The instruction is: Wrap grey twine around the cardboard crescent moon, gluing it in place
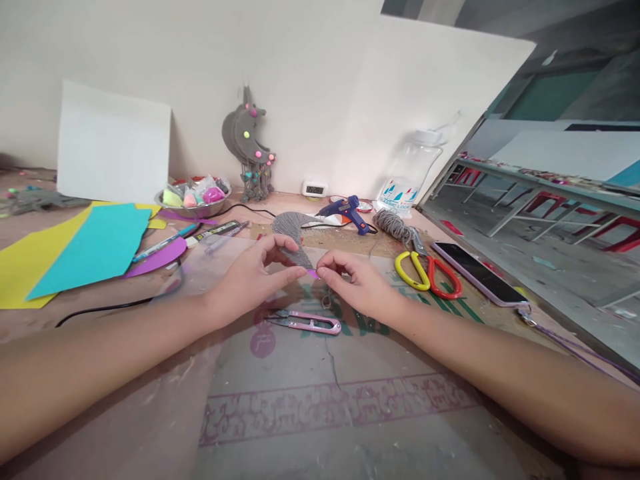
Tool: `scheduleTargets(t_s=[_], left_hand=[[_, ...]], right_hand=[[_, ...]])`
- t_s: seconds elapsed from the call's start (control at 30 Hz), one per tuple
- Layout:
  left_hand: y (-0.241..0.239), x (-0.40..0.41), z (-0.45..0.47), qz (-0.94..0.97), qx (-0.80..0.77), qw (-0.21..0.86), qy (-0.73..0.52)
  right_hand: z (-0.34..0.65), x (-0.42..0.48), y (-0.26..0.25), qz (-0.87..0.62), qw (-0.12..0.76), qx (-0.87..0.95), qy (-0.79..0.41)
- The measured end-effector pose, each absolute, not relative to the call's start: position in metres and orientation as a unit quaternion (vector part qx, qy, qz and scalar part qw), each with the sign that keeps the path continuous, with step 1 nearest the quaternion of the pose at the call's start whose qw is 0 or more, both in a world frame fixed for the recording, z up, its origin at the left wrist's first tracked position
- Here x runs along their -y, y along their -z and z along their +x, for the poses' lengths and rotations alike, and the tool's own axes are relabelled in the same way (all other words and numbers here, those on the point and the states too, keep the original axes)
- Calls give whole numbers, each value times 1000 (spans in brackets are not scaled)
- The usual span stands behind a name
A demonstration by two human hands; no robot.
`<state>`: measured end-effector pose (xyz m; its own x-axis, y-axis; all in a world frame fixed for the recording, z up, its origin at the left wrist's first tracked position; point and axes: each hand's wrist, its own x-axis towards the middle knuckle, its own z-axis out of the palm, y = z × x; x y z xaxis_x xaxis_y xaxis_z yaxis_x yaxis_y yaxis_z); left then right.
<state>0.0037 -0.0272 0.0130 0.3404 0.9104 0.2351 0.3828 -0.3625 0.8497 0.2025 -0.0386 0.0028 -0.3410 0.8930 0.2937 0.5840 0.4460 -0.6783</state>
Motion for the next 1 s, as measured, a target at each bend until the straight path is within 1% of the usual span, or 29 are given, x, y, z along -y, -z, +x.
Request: scheduleTargets(t_s=[0.53, 1.0], left_hand=[[-13, 28, 3, 741, -418, 356, -387], [-14, 29, 3, 733, -420, 362, -394]], right_hand=[[203, 40, -4, -473, 321, 788, -227], [204, 41, -3, -466, 344, 779, -239]])
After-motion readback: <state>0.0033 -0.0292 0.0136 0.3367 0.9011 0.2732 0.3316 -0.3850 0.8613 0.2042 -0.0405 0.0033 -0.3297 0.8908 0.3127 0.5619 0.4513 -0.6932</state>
